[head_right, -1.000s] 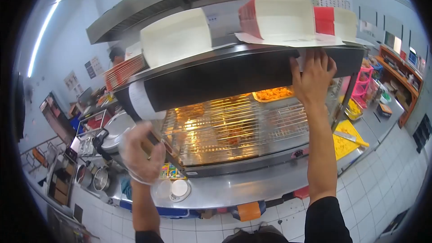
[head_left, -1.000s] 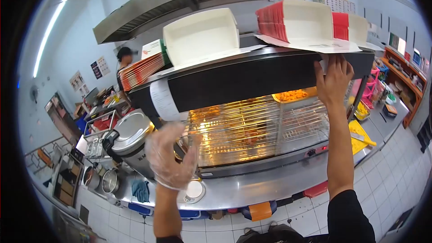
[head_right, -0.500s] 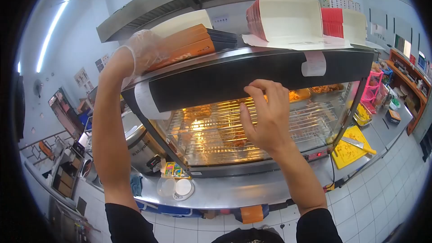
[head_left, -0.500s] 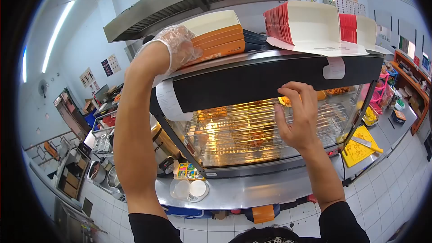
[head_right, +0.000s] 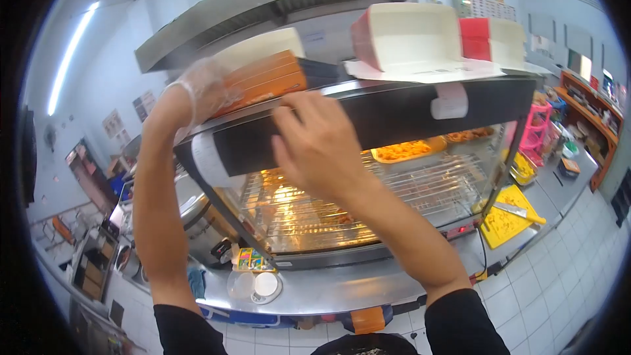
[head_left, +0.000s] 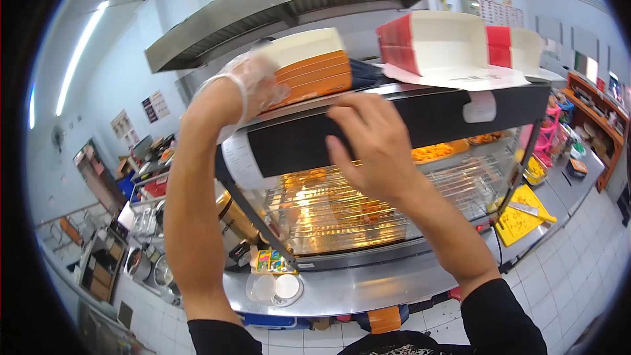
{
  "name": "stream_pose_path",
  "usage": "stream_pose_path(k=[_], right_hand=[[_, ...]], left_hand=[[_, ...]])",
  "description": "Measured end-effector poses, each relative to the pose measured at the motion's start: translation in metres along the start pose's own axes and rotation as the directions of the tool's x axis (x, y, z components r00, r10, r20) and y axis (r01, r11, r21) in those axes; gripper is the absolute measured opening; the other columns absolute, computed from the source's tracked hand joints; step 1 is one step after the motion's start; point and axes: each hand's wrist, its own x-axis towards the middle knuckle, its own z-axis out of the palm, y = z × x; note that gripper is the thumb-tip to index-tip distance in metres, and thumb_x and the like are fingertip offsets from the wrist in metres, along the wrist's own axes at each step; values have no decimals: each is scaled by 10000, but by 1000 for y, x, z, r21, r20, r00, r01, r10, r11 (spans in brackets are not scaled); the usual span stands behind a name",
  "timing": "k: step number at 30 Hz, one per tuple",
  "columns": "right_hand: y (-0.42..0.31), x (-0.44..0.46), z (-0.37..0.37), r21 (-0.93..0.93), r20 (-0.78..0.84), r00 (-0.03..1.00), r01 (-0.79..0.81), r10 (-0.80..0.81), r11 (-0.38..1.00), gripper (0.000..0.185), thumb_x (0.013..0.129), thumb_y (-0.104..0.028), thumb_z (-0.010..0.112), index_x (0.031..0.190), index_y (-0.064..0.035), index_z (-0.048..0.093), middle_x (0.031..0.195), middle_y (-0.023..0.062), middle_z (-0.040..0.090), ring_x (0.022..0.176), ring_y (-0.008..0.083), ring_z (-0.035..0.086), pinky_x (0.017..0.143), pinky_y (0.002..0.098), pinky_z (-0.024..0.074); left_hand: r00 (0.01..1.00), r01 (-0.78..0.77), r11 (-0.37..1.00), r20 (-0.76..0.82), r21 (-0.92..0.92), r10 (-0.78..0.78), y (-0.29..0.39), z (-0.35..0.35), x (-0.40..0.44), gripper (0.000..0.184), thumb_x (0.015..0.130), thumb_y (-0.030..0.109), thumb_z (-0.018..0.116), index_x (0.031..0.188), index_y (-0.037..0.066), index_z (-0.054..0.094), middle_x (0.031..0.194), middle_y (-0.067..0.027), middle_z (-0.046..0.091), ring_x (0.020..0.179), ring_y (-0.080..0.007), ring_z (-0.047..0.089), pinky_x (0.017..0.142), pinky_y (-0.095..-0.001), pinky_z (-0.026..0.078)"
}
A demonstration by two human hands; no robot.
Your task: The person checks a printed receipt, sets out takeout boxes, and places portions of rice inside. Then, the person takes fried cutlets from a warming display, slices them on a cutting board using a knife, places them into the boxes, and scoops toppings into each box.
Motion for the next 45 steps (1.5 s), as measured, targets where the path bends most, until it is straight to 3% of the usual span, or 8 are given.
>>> stream_pose_path(k=[4, 6, 10, 19, 25, 31, 37, 45], right_hand=[[1, 20, 21, -90, 58, 998, 8, -3, 996, 305, 793, -151, 710, 1047, -4, 628, 1106, 167, 642, 1065, 314, 616, 946, 427, 478], [1, 27, 30, -265, 188, 982, 32, 19, 964, 141, 791, -139, 662, 888, -38, 642, 907, 133, 689, 881, 273, 663, 854, 391, 494], [5, 44, 48, -205, 334, 929, -95, 161, 974, 130, 810, -141, 652, 844, -27, 705, 884, 133, 723, 860, 272, 712, 768, 389, 538], [8, 30, 79, -306, 105, 985, -99, 137, 947, 164, 849, -168, 624, 821, -34, 715, 873, 135, 730, 858, 281, 722, 783, 410, 539], [3, 37, 79, -275, 274, 939, -132, 210, 952, 194, 860, -185, 610, 849, -50, 749, 866, 127, 726, 859, 274, 702, 804, 397, 503], [0, 34, 82, -309, 199, 953, -160, 228, 938, 212, 853, -205, 622, 855, -52, 769, 880, 133, 730, 882, 270, 690, 817, 413, 486], [6, 38, 71, -335, 357, 926, 8, 119, 942, 222, 888, -222, 606, 895, -106, 795, 938, 68, 743, 946, 278, 680, 847, 441, 468], [-4, 76, 87, -342, 450, 775, -309, 444, 887, 352, 926, -287, 585, 1208, -124, 718, 1205, 58, 699, 1224, 294, 599, 913, 584, 501]], left_hand=[[969, -204, 979, -142, 6, 203, -23, 18, 4, 332, 932, 295, 682, 1032, -21, 664, 960, -231, 660, 931, -399, 643, 814, -457, 515], [970, -217, 975, -103, 34, 220, -22, 16, 4, 298, 924, 267, 690, 1021, -14, 671, 915, -240, 648, 930, -408, 631, 814, -467, 502], [977, -154, 987, -153, -43, 146, 5, 5, -2, 252, 926, 224, 684, 985, -21, 675, 881, -242, 649, 848, -413, 628, 766, -460, 508], [968, -181, 980, -192, -80, 163, -6, 10, -3, 238, 926, 195, 677, 993, -33, 666, 866, -242, 642, 778, -389, 628, 740, -446, 506], [974, -65, 991, -223, -114, 38, 13, 6, -10, 237, 934, 186, 662, 1026, -32, 680, 876, -253, 650, 773, -391, 629, 740, -447, 504], [990, -2, 984, -139, -179, -24, 31, -8, -14, 256, 933, 200, 668, 1020, -40, 688, 849, -265, 665, 772, -422, 649, 720, -463, 510], [979, 34, 999, -201, 39, -26, 31, -14, -9, 223, 915, 177, 661, 1015, -20, 697, 895, -259, 662, 855, -435, 638, 784, -485, 501], [955, -36, 968, -277, 249, 107, 57, -14, -13, 156, 905, 161, 665, 976, 31, 711, 937, -217, 654, 928, -416, 624, 829, -489, 492]])
